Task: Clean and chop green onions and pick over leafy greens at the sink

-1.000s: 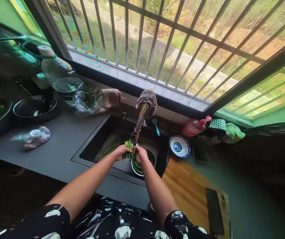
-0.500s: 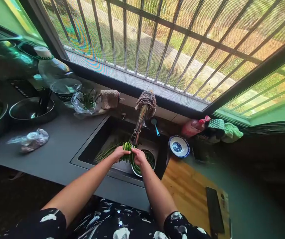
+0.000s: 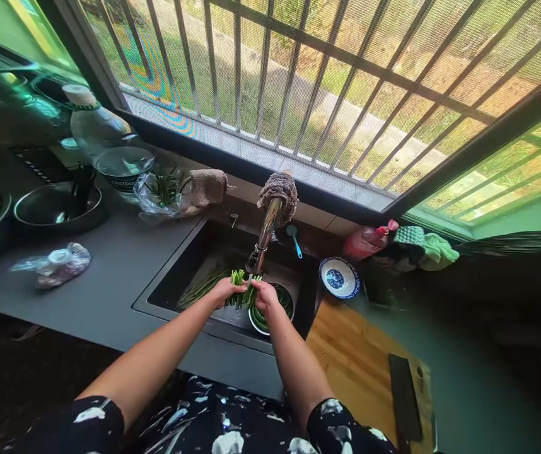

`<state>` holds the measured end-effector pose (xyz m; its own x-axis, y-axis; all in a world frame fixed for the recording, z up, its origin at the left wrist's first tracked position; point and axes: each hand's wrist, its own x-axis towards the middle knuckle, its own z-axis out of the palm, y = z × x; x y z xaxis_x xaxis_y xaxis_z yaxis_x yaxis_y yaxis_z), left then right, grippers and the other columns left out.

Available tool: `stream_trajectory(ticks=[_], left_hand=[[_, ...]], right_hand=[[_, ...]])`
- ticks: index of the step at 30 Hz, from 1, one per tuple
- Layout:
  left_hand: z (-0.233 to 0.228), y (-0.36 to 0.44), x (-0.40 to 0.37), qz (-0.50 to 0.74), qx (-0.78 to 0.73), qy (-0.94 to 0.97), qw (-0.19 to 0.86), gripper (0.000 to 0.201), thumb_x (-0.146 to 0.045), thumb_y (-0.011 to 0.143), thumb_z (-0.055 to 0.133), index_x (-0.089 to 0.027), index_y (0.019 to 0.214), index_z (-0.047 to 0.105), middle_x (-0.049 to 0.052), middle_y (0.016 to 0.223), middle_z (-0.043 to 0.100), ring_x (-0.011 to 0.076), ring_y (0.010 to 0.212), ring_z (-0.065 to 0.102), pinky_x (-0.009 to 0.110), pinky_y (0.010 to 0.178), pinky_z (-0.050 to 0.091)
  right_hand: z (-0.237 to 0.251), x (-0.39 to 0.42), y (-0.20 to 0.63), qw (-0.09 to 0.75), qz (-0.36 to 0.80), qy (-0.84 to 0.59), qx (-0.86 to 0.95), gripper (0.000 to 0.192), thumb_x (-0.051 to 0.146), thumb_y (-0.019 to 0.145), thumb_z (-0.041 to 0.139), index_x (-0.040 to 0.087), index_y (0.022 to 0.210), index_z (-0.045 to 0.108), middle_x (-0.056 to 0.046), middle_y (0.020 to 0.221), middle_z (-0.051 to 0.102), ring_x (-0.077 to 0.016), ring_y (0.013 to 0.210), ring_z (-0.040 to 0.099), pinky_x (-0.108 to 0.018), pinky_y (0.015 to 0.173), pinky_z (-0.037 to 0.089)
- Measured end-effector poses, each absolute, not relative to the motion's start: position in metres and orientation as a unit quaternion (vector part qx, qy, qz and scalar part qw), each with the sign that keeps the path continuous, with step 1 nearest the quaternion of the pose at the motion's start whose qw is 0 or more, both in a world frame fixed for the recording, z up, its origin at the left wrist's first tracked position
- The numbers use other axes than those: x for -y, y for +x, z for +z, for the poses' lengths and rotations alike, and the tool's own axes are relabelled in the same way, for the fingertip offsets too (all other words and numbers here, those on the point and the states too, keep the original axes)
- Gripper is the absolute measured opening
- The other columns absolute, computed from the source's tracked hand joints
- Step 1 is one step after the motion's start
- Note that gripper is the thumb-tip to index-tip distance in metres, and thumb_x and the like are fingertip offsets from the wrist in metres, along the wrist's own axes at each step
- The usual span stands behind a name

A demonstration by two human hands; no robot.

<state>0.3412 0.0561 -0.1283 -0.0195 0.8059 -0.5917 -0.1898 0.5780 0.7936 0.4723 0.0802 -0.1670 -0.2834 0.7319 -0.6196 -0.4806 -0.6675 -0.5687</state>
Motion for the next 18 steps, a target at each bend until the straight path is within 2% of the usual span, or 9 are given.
stream_trajectory(ticks=[6, 11, 18], left_hand=[[-0.1255, 0.3414, -0.0556, 0.4, -0.591, 0.261, 0.65, 0.033, -0.023, 0.039, 0.081, -0.016, 0.068, 0.066, 0.004, 0.07, 0.069, 0.0224, 0.075, 0.063, 0.034, 0.076, 0.044], [-0.1243, 0.341, -0.0564, 0.382, -0.596, 0.286, 0.646, 0.036, -0.016, 0.036, 0.079, -0.016, 0.069, 0.065, 0.001, 0.066, 0.066, 0.0205, 0.069, 0.061, 0.033, 0.072, 0.044], [-0.1274, 0.339, -0.0586, 0.386, -0.596, 0.291, 0.641, 0.034, -0.022, 0.04, 0.078, -0.016, 0.07, 0.064, 0.002, 0.069, 0.067, 0.0207, 0.072, 0.062, 0.032, 0.073, 0.043]], right_hand=[[-0.167, -0.0796, 0.4717, 0.363, 0.807, -0.457, 0.092, 0.006, 0.009, 0.069, 0.063, 0.014, 0.07, 0.059, -0.004, 0.059, 0.067, -0.0193, 0.063, 0.066, -0.032, 0.064, 0.053], [-0.167, -0.0796, 0.4706, 0.355, 0.803, -0.469, 0.093, 0.004, 0.011, 0.069, 0.063, 0.013, 0.069, 0.06, -0.004, 0.057, 0.066, -0.0194, 0.061, 0.065, -0.032, 0.064, 0.053], [-0.1649, -0.0754, 0.4715, 0.368, 0.796, -0.459, 0.141, 0.007, 0.011, 0.065, 0.069, 0.011, 0.07, 0.064, -0.004, 0.062, 0.067, -0.0156, 0.058, 0.063, -0.027, 0.062, 0.05]])
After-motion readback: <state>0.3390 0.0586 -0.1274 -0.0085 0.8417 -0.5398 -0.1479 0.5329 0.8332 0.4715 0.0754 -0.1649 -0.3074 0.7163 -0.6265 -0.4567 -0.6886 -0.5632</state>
